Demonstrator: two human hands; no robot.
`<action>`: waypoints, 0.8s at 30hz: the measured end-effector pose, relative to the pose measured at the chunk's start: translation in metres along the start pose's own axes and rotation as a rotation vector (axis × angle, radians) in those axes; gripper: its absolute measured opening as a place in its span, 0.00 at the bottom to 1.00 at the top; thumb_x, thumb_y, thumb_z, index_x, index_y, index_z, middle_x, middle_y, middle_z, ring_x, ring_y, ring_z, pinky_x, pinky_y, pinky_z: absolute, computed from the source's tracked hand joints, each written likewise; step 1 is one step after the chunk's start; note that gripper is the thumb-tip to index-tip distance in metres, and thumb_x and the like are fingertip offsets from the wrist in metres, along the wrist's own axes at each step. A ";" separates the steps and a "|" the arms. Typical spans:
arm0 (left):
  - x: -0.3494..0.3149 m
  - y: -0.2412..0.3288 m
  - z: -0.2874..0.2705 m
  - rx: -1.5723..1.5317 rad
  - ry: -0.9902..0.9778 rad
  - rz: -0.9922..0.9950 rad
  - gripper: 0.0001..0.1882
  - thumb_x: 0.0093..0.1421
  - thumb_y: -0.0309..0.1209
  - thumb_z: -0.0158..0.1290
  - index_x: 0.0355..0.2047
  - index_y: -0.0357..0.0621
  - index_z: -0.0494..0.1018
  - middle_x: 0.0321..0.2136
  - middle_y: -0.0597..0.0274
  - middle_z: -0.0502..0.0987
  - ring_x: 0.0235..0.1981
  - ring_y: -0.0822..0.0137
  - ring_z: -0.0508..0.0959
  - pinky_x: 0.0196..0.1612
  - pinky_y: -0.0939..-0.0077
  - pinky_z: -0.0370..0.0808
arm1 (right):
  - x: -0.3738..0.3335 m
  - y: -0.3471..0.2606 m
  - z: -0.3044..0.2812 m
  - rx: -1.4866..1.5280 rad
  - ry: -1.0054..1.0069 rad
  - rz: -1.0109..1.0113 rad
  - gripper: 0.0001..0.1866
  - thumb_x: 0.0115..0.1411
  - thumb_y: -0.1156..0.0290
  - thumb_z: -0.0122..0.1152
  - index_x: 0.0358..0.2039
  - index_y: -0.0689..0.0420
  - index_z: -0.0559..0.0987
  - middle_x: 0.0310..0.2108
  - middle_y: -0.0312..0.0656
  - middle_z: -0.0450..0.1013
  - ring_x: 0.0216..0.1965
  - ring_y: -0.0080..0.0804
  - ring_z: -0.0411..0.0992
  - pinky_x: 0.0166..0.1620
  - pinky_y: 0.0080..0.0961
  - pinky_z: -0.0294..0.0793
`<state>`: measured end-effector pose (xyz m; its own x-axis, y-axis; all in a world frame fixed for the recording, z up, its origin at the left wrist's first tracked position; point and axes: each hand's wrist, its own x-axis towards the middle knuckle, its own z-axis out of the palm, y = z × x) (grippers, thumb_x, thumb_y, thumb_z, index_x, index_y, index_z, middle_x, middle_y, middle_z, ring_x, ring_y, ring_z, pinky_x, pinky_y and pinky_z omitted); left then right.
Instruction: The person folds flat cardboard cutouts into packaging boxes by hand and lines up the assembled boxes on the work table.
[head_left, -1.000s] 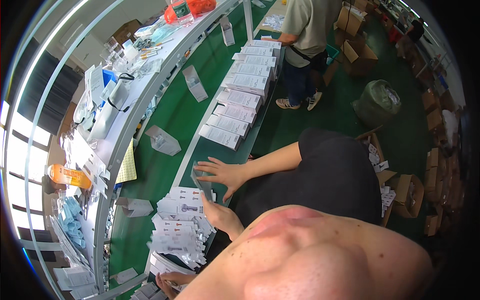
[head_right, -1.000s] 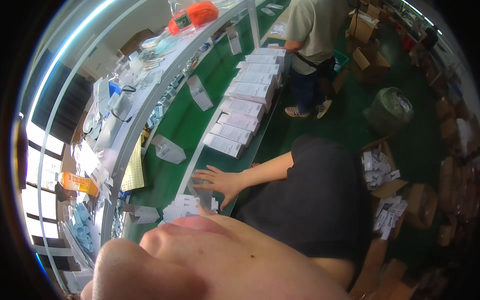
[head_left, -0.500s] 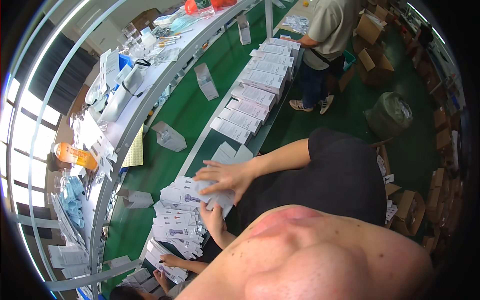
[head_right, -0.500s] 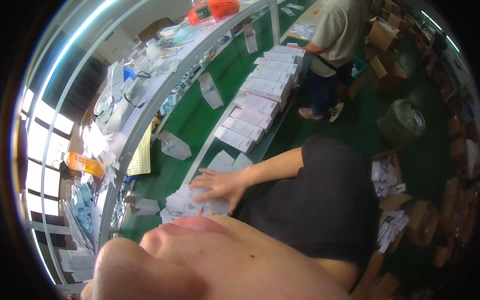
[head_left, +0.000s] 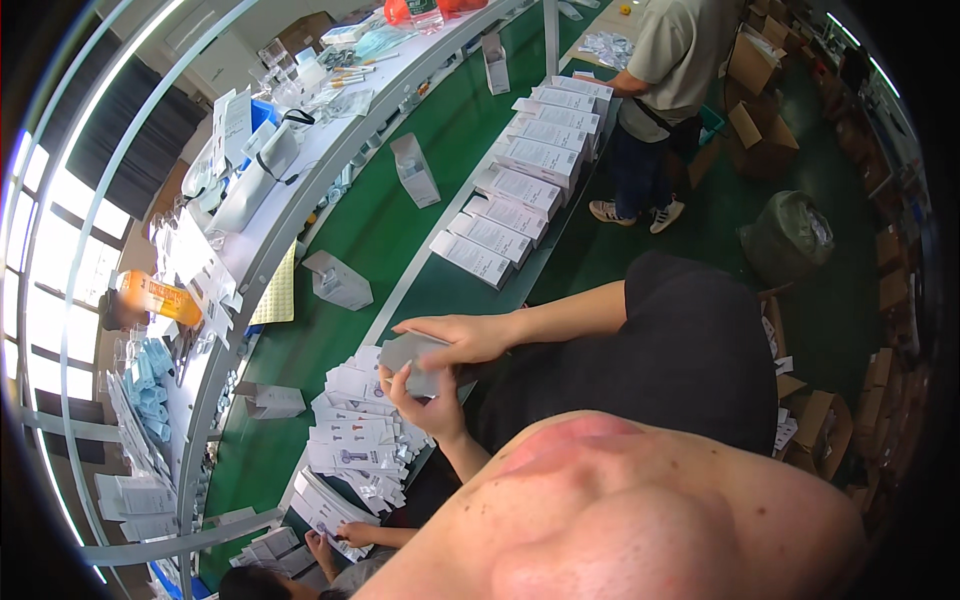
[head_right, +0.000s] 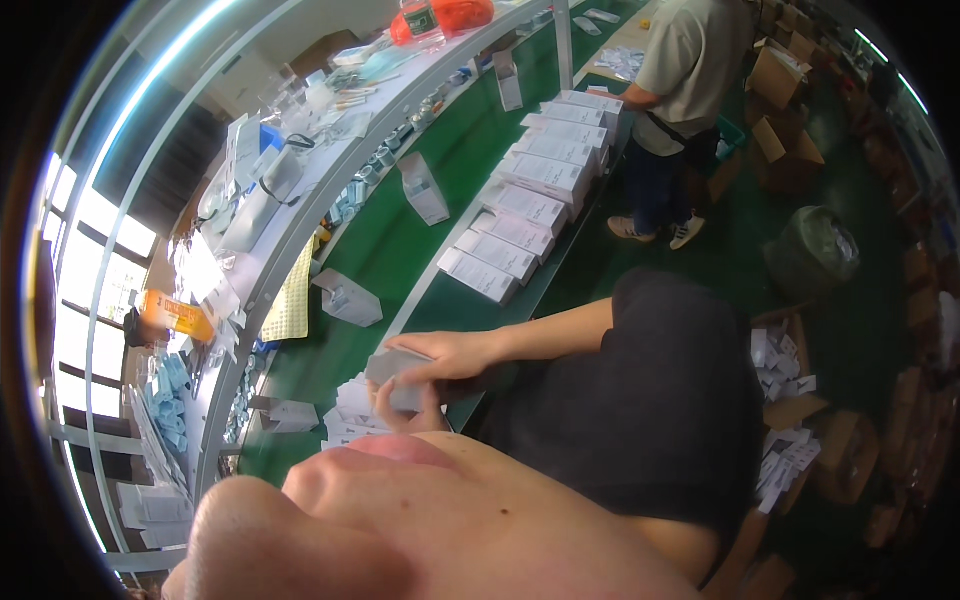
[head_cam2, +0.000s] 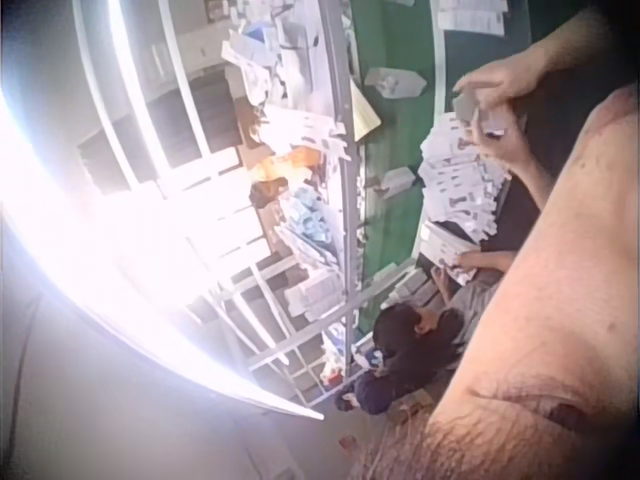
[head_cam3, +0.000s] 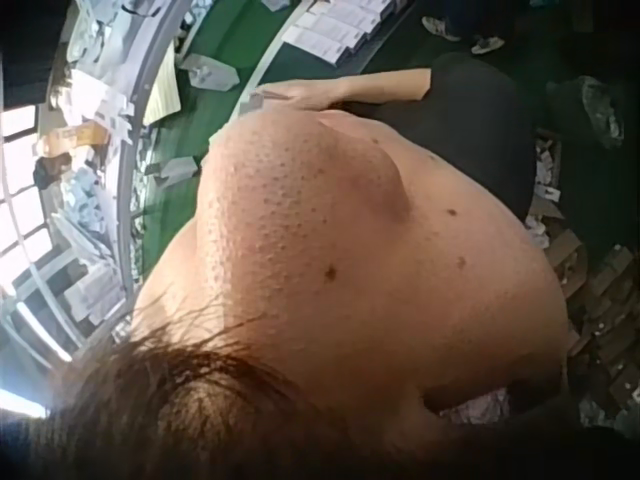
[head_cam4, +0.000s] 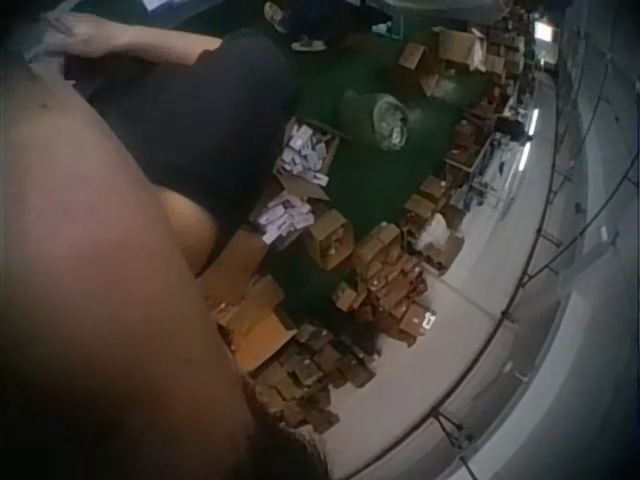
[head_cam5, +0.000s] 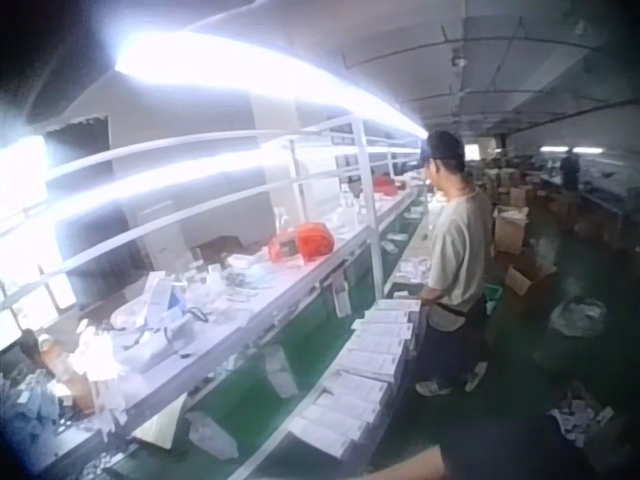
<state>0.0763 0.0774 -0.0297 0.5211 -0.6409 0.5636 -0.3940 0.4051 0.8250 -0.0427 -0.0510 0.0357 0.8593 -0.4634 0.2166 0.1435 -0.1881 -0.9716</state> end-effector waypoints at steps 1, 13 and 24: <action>0.003 0.008 0.004 0.163 0.005 0.065 0.26 0.64 0.36 0.49 0.61 0.44 0.62 0.65 0.46 0.62 0.61 0.51 0.68 0.63 0.59 0.65 | 0.001 -0.004 -0.001 0.044 -0.023 0.133 0.29 0.61 0.67 0.60 0.62 0.57 0.68 0.56 0.45 0.70 0.52 0.45 0.71 0.57 0.38 0.69; 0.008 0.003 0.009 -0.460 0.067 -0.458 0.23 0.69 0.33 0.44 0.63 0.45 0.61 0.64 0.48 0.63 0.63 0.55 0.65 0.66 0.59 0.60 | -0.007 0.019 0.020 -0.127 0.065 -0.001 0.22 0.68 0.62 0.48 0.61 0.55 0.71 0.54 0.45 0.70 0.56 0.39 0.66 0.59 0.31 0.64; -0.002 -0.006 0.016 -0.205 -0.170 -0.288 0.21 0.72 0.46 0.41 0.50 0.43 0.70 0.66 0.47 0.59 0.65 0.44 0.60 0.68 0.51 0.53 | -0.019 0.028 0.007 0.130 0.158 0.088 0.20 0.61 0.72 0.53 0.54 0.56 0.73 0.53 0.44 0.71 0.55 0.39 0.67 0.59 0.31 0.65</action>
<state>0.0659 0.0659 -0.0368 0.4482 -0.8396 0.3070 -0.0811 0.3038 0.9493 -0.0510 -0.0414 0.0037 0.7850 -0.6053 0.1323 0.1420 -0.0321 -0.9893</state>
